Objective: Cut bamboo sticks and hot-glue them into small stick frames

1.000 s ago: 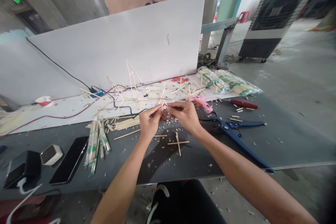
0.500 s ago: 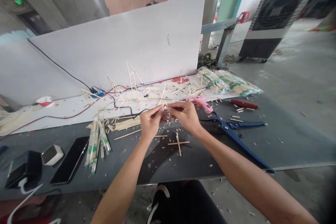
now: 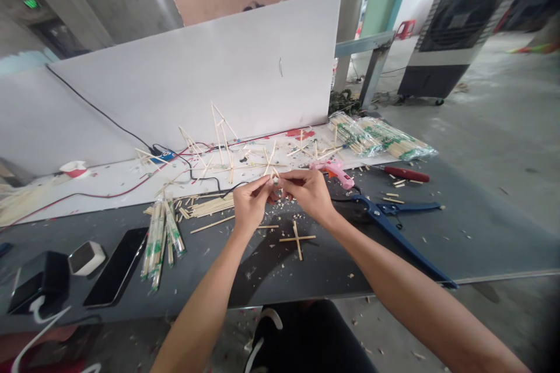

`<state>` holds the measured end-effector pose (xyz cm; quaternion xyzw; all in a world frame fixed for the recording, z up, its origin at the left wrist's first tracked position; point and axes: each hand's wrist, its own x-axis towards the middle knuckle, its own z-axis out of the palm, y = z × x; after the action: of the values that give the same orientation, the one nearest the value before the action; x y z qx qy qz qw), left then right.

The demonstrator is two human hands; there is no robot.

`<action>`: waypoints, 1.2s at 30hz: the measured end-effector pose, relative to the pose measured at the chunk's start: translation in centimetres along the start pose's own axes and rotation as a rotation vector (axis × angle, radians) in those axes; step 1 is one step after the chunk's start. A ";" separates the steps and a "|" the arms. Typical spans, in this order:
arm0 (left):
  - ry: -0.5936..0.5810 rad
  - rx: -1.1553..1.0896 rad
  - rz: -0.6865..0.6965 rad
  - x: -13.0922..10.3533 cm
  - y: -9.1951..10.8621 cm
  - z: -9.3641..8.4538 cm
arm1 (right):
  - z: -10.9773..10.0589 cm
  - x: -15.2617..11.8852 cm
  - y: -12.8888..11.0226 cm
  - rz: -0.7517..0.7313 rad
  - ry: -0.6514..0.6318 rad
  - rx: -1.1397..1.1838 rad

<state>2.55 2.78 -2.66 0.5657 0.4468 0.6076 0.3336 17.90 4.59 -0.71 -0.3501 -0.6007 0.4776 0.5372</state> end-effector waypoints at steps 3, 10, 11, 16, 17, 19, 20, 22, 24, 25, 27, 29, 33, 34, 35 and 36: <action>0.000 0.007 0.000 0.0 0.0 0.0 | 0.0 0.0 -0.1 0.003 0.004 -0.007; -0.003 0.015 0.007 0.0 -0.1 -0.1 | 0.0 -0.1 0.0 0.000 0.010 -0.018; -0.006 0.013 0.006 0.0 -0.1 -0.1 | 0.0 -0.1 0.1 -0.003 0.011 -0.016; -0.020 0.008 0.007 0.0 0.3 -0.1 | 0.0 -0.1 0.2 -0.015 0.015 -0.003; -0.019 0.009 0.008 0.0 0.3 0.0 | 0.0 -0.1 0.2 -0.014 0.014 0.000; -0.014 0.012 0.006 0.0 0.4 0.0 | 0.0 -0.1 0.2 -0.005 0.015 -0.002; -0.013 0.014 0.005 0.0 0.4 0.0 | 0.0 -0.1 0.2 -0.001 0.016 -0.006; -0.011 0.015 0.000 0.0 0.5 0.0 | 0.1 -0.1 0.2 -0.001 0.017 -0.015; -0.010 0.015 -0.005 0.0 0.5 0.1 | 0.1 -0.1 0.2 -0.006 0.017 -0.016; -0.009 0.012 -0.005 -0.1 0.4 0.1 | 0.1 0.0 0.3 -0.009 0.016 -0.014; -0.007 0.008 -0.005 -0.1 0.4 0.1 | 0.1 0.0 0.3 -0.013 0.016 -0.009; -0.004 0.011 -0.006 -0.1 0.4 0.1 | 0.1 -0.1 0.3 -0.014 0.015 -0.012; -0.002 0.023 -0.002 -0.1 0.3 0.1 | 0.1 -0.1 0.3 -0.009 0.018 -0.031; -0.001 0.023 0.000 -0.1 0.3 0.1 | 0.1 -0.1 0.3 -0.008 0.018 -0.033; 0.000 0.022 0.000 0.0 0.3 0.1 | 0.1 -0.1 0.3 -0.007 0.018 -0.033; 0.001 0.021 0.000 0.0 0.4 0.1 | 0.1 -0.1 0.3 -0.006 0.018 -0.033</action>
<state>2.71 2.62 -2.33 0.5691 0.4533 0.6029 0.3274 17.77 4.59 -1.06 -0.3613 -0.6046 0.4628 0.5383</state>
